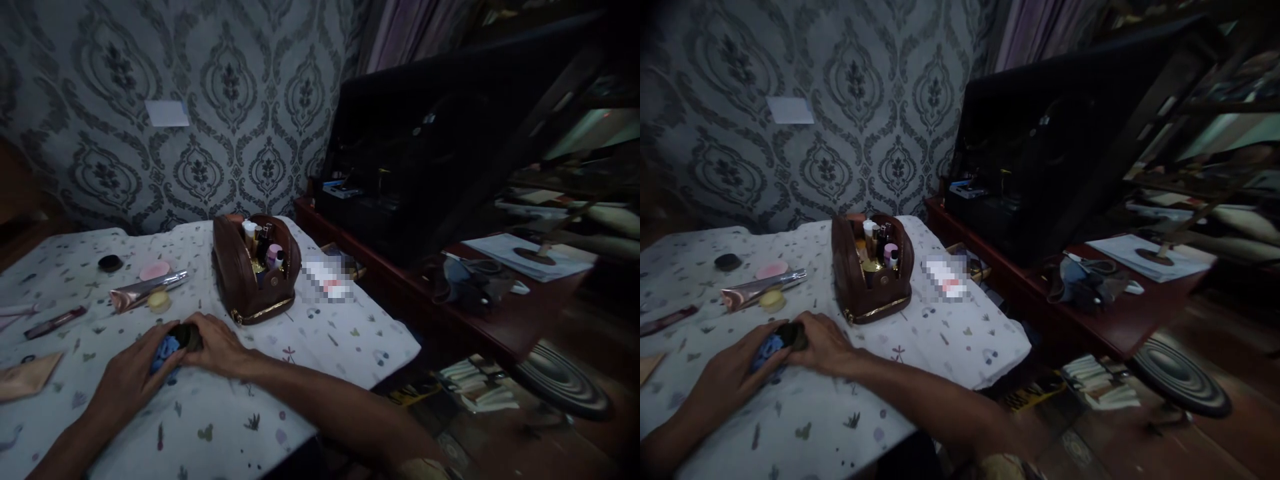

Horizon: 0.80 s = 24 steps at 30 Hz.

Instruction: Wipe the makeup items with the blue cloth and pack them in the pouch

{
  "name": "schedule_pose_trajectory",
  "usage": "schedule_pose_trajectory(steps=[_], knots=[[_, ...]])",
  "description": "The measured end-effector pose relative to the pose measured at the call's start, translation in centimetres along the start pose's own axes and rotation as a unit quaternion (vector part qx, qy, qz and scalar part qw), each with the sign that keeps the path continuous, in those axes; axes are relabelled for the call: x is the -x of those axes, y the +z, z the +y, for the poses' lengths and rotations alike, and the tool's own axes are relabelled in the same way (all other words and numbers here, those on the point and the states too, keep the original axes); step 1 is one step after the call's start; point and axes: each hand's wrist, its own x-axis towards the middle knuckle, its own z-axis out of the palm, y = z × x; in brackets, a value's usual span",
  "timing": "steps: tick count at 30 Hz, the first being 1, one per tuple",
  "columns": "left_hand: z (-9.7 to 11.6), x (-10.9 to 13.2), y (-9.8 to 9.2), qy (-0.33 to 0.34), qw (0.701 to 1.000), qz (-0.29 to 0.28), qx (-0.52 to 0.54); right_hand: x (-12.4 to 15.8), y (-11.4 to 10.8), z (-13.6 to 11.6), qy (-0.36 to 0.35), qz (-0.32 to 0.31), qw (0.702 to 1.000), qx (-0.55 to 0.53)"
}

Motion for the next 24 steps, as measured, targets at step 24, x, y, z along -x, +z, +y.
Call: schedule_pose_trajectory(steps=[24], knots=[[1.7, -1.4, -1.8, -0.176, 0.970, -0.117, 0.121, -0.1, 1.0, 0.9, -0.049, 0.071, 0.996, 0.000]])
